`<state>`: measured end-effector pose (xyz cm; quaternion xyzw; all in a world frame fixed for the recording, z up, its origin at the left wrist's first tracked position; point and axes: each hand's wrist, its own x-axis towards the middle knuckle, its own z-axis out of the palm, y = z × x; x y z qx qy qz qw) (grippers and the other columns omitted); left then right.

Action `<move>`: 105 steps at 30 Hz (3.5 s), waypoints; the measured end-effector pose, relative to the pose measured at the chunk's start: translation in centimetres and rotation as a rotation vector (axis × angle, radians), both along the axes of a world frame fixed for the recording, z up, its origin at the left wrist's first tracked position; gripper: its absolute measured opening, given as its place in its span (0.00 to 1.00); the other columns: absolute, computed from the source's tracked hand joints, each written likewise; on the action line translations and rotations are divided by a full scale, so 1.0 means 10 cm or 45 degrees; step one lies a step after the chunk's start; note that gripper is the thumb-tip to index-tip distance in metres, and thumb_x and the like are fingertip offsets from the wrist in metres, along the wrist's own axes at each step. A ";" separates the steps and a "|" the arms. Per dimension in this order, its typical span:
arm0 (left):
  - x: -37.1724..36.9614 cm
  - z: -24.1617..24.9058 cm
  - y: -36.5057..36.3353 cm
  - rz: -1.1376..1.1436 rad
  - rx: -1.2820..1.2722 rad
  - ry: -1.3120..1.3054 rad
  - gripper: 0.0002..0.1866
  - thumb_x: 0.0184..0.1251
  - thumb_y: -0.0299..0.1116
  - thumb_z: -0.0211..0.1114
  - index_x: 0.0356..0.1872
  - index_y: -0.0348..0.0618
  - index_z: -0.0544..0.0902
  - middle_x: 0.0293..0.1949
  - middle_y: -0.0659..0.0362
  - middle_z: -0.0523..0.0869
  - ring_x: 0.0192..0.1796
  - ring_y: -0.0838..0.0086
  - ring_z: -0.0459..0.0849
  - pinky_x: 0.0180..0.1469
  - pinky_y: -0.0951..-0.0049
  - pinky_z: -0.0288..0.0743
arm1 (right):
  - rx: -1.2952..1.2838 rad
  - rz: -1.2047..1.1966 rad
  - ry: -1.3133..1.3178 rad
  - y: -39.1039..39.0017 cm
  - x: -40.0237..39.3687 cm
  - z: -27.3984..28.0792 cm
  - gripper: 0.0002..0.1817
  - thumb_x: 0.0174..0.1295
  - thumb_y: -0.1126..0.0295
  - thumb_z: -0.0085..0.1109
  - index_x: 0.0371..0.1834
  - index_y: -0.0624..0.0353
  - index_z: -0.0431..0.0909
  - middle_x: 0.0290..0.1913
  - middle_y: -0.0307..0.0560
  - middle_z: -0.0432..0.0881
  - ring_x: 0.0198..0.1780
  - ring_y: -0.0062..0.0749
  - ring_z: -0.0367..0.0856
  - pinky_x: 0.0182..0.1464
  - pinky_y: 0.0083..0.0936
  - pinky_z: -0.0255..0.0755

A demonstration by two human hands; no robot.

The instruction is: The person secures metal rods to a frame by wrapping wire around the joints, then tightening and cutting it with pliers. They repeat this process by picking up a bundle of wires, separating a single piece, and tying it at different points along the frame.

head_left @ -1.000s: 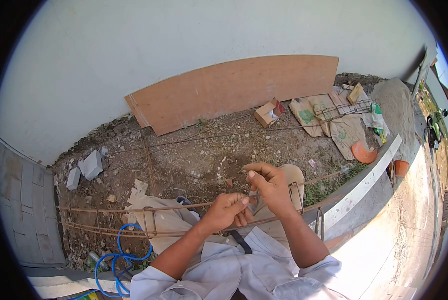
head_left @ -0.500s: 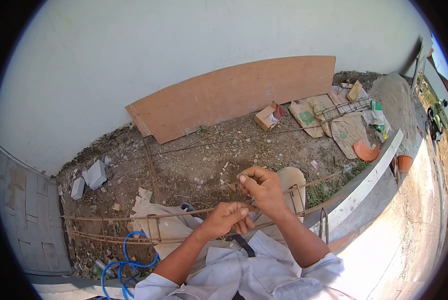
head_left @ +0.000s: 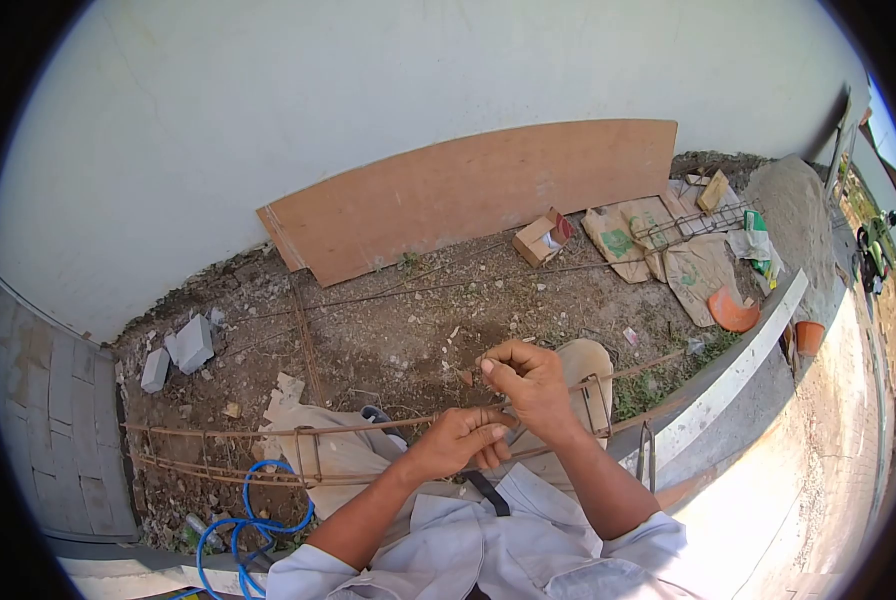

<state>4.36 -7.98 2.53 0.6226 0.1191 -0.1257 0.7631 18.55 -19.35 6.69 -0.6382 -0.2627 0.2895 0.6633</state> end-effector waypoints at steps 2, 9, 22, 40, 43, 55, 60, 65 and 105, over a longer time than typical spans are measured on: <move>0.02 -0.07 0.00 -0.046 0.229 -0.108 0.19 0.88 0.39 0.57 0.63 0.35 0.85 0.38 0.55 0.93 0.36 0.74 0.91 0.39 0.75 0.86 | -0.015 0.008 -0.117 0.00 -0.02 -0.05 0.07 0.72 0.72 0.66 0.42 0.66 0.87 0.35 0.38 0.85 0.34 0.17 0.76 0.36 0.21 0.70; 0.01 -0.04 0.15 0.201 0.108 0.096 0.20 0.88 0.40 0.59 0.62 0.32 0.85 0.39 0.52 0.92 0.38 0.75 0.90 0.41 0.73 0.88 | -0.010 -0.187 -0.564 -0.10 -0.32 -0.21 0.26 0.75 0.64 0.68 0.73 0.61 0.78 0.58 0.52 0.82 0.47 0.34 0.82 0.47 0.30 0.78; -0.13 0.22 1.14 0.867 -0.724 -0.318 0.22 0.89 0.41 0.54 0.62 0.27 0.80 0.36 0.46 0.93 0.31 0.64 0.94 0.32 0.69 0.91 | -0.566 0.240 -0.320 -1.18 -0.28 0.25 0.08 0.73 0.73 0.66 0.49 0.64 0.89 0.39 0.57 0.91 0.37 0.48 0.90 0.42 0.35 0.81; 0.04 0.50 0.73 0.896 -0.612 -0.560 0.16 0.89 0.40 0.55 0.57 0.37 0.82 0.34 0.57 0.89 0.31 0.74 0.90 0.31 0.71 0.86 | -0.517 0.018 -1.039 -0.71 -0.21 0.50 0.05 0.71 0.72 0.65 0.45 0.59 0.86 0.33 0.53 0.88 0.35 0.53 0.89 0.39 0.47 0.81; 0.01 0.50 0.95 0.994 -0.621 -0.632 0.14 0.89 0.39 0.56 0.56 0.40 0.83 0.35 0.59 0.90 0.32 0.76 0.90 0.31 0.72 0.85 | -0.500 0.124 -0.965 -0.87 -0.13 0.46 0.06 0.71 0.70 0.65 0.45 0.59 0.87 0.33 0.52 0.89 0.35 0.53 0.89 0.39 0.46 0.81; 0.16 0.37 0.46 0.834 -0.609 -0.403 0.16 0.88 0.36 0.56 0.60 0.34 0.81 0.43 0.49 0.92 0.37 0.69 0.94 0.39 0.68 0.94 | -0.508 -0.018 -1.381 -0.56 -0.21 0.28 0.10 0.63 0.70 0.71 0.47 0.55 0.87 0.29 0.46 0.85 0.31 0.44 0.87 0.34 0.41 0.79; 0.07 0.31 0.81 0.897 -0.509 -0.465 0.14 0.88 0.36 0.57 0.58 0.34 0.82 0.38 0.52 0.92 0.33 0.71 0.93 0.38 0.68 0.93 | -0.395 -0.025 -1.272 -0.68 0.03 0.27 0.06 0.63 0.70 0.73 0.42 0.55 0.89 0.32 0.47 0.83 0.34 0.45 0.86 0.36 0.40 0.78; 0.03 0.31 0.86 0.879 -0.500 -0.494 0.14 0.88 0.36 0.57 0.57 0.34 0.82 0.37 0.53 0.91 0.34 0.70 0.92 0.39 0.67 0.93 | -0.441 0.063 -1.054 -0.79 0.13 0.35 0.05 0.64 0.68 0.74 0.40 0.56 0.90 0.33 0.48 0.82 0.36 0.48 0.84 0.39 0.42 0.76; -0.48 1.14 1.52 0.726 -0.054 -0.684 0.20 0.88 0.37 0.55 0.66 0.31 0.78 0.34 0.51 0.91 0.39 0.62 0.94 0.49 0.57 0.91 | -0.925 0.609 -1.036 -0.54 -0.26 0.89 0.18 0.77 0.59 0.61 0.35 0.64 0.82 0.31 0.65 0.84 0.39 0.65 0.85 0.41 0.55 0.75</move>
